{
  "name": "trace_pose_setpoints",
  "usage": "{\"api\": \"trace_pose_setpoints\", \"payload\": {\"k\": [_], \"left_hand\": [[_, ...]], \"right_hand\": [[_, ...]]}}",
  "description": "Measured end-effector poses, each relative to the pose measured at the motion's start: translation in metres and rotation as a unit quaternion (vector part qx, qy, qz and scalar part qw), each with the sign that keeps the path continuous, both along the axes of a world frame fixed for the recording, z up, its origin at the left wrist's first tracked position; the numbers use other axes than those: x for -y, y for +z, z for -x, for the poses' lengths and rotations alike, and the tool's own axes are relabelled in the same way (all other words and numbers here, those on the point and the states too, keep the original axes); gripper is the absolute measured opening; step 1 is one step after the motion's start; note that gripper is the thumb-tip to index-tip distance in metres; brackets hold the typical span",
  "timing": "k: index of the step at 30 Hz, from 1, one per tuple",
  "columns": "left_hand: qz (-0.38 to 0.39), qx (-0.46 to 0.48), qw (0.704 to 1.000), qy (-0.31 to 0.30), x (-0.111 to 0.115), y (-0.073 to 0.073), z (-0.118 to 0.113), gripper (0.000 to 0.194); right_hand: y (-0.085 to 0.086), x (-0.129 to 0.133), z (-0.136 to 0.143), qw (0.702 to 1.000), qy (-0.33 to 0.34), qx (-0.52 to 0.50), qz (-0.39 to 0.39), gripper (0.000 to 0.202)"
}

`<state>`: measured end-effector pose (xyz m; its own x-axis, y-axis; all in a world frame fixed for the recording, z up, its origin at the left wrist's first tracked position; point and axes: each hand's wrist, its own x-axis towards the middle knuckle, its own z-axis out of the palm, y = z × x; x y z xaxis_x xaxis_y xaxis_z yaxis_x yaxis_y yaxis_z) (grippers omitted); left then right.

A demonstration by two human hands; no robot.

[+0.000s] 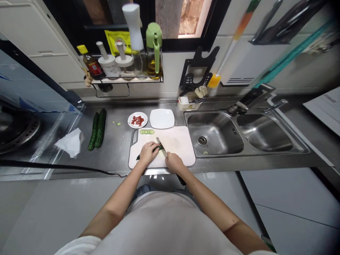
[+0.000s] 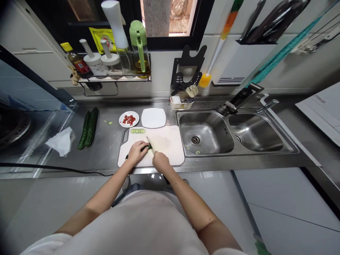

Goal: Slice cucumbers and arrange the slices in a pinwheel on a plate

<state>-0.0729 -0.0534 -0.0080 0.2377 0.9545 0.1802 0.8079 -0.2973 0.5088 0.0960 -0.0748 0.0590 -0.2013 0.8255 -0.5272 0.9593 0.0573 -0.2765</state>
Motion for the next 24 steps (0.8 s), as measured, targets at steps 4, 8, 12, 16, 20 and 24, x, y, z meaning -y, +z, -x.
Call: {"api": "trace_pose_setpoints", "payload": {"k": [4,8,12,16,20,24], "left_hand": [[0.002,0.002,1.000,-0.001,0.000,0.000,0.000,0.023],[-0.004,0.003,1.000,0.000,0.000,0.000,0.000,0.023],[-0.008,0.003,1.000,0.001,0.000,0.000,0.000,0.023],[-0.003,0.004,1.000,0.001,0.000,0.001,0.000,0.023],[0.005,0.009,1.000,0.002,0.000,0.001,0.000,0.023],[0.009,0.010,1.000,0.005,0.000,0.000,0.000,0.024]], "right_hand": [[0.001,0.004,-0.003,1.000,0.000,0.007,0.007,0.031],[0.003,-0.003,0.002,1.000,-0.001,-0.001,0.006,0.030],[0.003,-0.011,0.007,1.000,-0.003,-0.009,0.002,0.033],[0.001,-0.008,0.005,1.000,-0.003,-0.009,0.003,0.032],[-0.002,0.002,-0.002,1.000,-0.002,0.001,0.010,0.030],[-0.004,0.006,-0.003,1.000,-0.005,0.003,0.010,0.031]]}}
